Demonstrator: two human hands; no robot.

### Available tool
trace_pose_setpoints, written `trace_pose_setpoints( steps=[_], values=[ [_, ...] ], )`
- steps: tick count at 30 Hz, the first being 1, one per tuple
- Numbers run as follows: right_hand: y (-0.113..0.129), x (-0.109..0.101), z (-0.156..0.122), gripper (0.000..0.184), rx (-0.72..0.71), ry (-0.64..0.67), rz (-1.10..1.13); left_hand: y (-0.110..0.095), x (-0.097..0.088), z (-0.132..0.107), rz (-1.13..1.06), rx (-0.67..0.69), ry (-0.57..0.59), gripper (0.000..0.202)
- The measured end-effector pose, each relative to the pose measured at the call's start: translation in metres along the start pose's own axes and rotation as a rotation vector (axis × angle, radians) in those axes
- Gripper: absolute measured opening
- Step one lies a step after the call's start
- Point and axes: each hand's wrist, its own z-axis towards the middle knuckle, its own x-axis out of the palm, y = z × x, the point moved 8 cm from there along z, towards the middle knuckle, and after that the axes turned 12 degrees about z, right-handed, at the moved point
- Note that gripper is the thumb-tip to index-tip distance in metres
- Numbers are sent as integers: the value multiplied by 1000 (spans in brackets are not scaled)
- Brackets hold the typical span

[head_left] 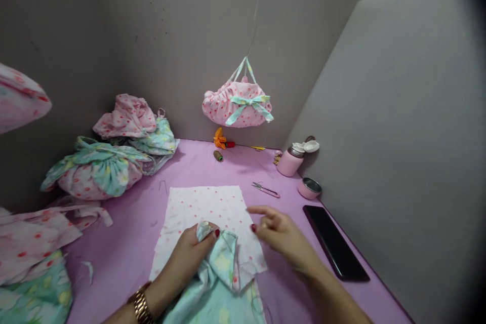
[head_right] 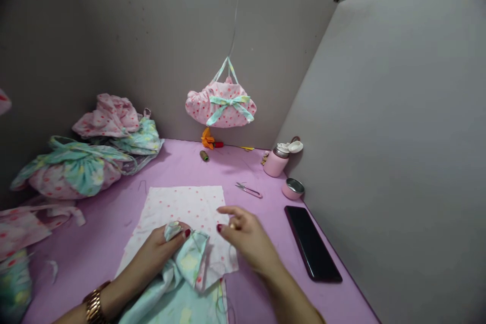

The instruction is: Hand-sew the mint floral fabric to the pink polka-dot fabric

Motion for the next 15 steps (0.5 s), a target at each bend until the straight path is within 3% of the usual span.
trace_pose_setpoints(
  steps=[3,6,10,15],
  values=[
    [-36,23,39,38,173,132,112,3,2,0,-17,-13,11,21],
    [-52,31,46,36,166,161,111,11,2,1,-36,-66,-4,22],
    [-47,28,44,31,90,127,14,18,3,2,-46,-114,-19,21],
    [-16,27,44,15,-111,69,-91,17,2,4,-21,-101,-15,22]
  ],
)
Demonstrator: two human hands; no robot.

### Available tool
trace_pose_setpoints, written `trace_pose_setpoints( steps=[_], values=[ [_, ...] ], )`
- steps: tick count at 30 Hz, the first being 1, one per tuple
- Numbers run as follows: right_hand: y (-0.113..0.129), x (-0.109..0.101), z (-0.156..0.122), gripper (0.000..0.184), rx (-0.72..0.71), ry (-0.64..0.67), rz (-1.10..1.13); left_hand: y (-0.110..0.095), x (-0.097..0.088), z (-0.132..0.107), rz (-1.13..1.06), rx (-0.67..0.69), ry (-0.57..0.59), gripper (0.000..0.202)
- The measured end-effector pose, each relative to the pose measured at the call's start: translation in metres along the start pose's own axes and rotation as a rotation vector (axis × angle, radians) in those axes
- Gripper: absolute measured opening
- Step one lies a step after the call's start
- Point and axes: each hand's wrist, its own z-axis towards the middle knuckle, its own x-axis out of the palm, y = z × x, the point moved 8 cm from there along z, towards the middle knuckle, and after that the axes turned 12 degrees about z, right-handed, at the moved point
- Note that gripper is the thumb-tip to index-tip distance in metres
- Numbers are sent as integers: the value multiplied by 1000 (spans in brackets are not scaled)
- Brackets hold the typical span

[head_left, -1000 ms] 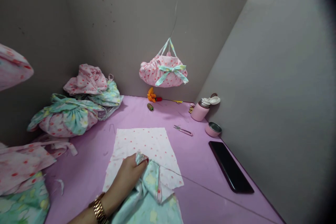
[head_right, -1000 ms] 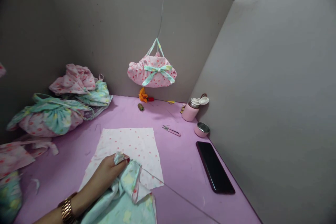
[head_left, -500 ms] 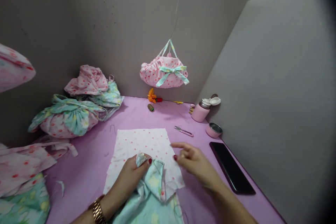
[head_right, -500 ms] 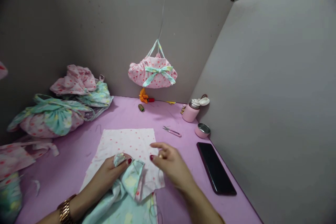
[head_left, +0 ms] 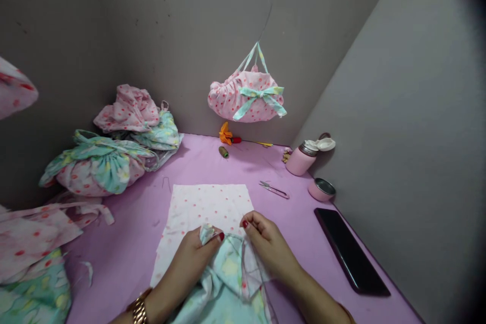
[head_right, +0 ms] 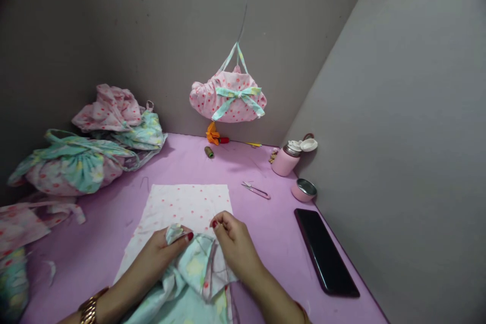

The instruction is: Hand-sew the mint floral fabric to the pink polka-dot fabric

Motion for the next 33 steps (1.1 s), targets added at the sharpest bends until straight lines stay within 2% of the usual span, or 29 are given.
trace_pose_setpoints(
  steps=[4,9,20,33],
  values=[
    [11,13,-6,15,-81,55,-101,-2,0,0,-18,-8,18,20],
    [14,16,-15,19,-165,31,-264,-3,2,-1,-31,-18,27,21],
    [15,17,-19,33,-166,64,-251,-1,5,0,-72,-58,69,21],
    [12,19,-20,32,-158,79,-328,-3,4,-1,-63,-52,59,20]
  ],
)
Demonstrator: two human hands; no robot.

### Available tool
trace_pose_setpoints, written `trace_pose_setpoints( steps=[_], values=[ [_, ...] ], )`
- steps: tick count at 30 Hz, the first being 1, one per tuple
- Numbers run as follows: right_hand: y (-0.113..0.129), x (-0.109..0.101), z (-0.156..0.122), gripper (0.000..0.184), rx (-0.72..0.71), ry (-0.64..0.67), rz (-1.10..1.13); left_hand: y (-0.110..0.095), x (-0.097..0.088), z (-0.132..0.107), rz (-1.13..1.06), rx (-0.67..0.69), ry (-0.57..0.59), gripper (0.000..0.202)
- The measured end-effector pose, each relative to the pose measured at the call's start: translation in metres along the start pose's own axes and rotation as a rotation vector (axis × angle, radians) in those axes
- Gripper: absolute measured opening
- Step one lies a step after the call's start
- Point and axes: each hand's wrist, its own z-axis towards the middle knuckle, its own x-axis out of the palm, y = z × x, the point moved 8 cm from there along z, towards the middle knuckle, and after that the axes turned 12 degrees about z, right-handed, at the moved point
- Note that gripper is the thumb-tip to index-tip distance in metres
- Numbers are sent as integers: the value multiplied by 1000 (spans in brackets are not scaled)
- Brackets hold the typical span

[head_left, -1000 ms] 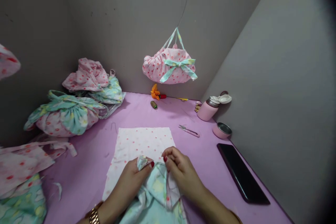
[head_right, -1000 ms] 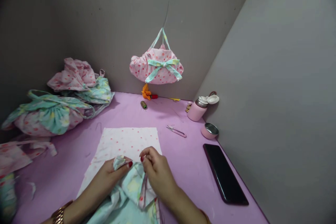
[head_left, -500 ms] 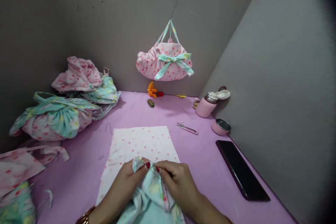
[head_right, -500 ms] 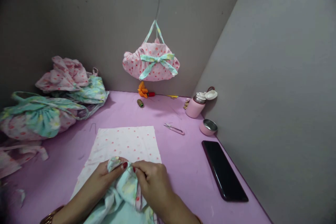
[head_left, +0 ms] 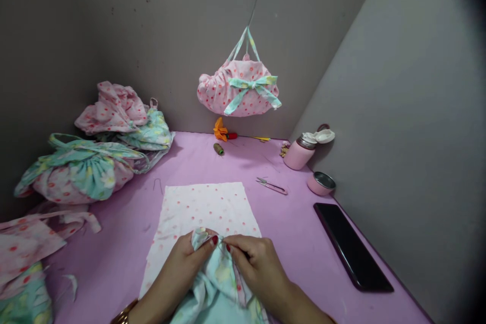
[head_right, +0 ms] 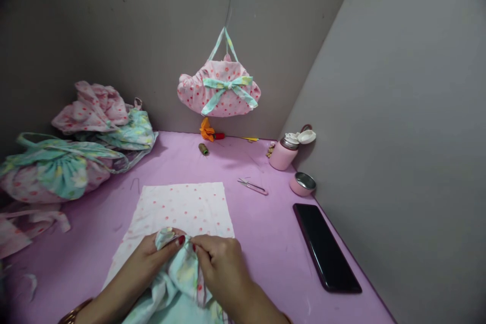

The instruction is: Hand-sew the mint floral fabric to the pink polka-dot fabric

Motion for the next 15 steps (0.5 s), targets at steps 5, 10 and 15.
trace_pose_setpoints(
  steps=[5,10,15],
  values=[
    [0,0,0,28,3,-1,-16,1,-1,-1,16,0,-14,20],
    [0,1,0,30,18,8,12,1,-1,-1,19,8,-9,21],
    [-7,1,-1,30,63,-7,27,-5,-3,-1,101,62,-31,20]
  ],
)
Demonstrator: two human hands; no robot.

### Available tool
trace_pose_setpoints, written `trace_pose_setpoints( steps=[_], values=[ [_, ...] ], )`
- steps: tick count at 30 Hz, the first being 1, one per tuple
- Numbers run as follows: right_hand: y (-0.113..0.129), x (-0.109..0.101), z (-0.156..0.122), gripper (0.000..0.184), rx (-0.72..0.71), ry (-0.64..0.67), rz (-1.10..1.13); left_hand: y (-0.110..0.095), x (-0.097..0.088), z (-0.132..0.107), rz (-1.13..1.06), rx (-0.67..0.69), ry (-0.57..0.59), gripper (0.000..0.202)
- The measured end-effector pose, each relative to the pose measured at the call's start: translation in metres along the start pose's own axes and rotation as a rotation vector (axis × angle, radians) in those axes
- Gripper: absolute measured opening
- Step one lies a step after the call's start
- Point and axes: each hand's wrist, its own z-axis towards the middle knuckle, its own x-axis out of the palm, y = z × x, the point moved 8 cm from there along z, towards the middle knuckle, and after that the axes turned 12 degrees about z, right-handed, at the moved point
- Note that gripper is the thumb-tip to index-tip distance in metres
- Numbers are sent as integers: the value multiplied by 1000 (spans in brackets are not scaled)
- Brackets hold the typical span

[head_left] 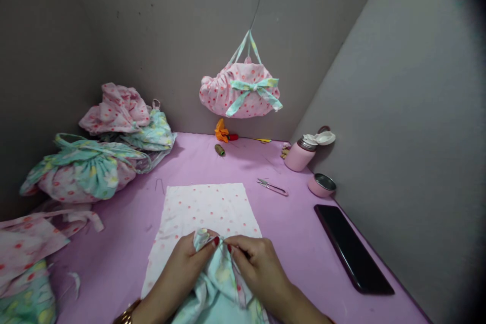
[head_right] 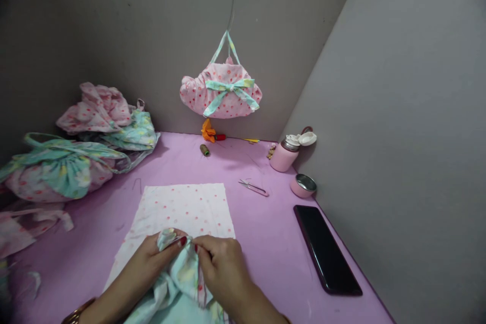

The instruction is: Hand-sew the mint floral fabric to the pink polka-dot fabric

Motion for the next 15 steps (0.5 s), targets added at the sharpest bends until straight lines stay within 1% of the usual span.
trace_pose_setpoints(
  steps=[2,5,7,9,11,15],
  values=[
    [-7,0,1,31,39,-11,8,-2,-1,-1,38,25,-8,19],
    [-17,3,3,41,118,10,106,-4,-2,-2,80,53,-10,19],
    [-23,7,4,36,194,46,228,-4,-1,-2,106,68,-7,19],
    [-27,10,4,24,257,66,325,-3,-1,-3,129,74,-1,19],
    [-28,11,5,18,273,68,360,-2,0,-2,146,72,2,19],
    [-27,9,4,16,226,42,302,0,-2,-2,175,42,-27,17]
  ],
)
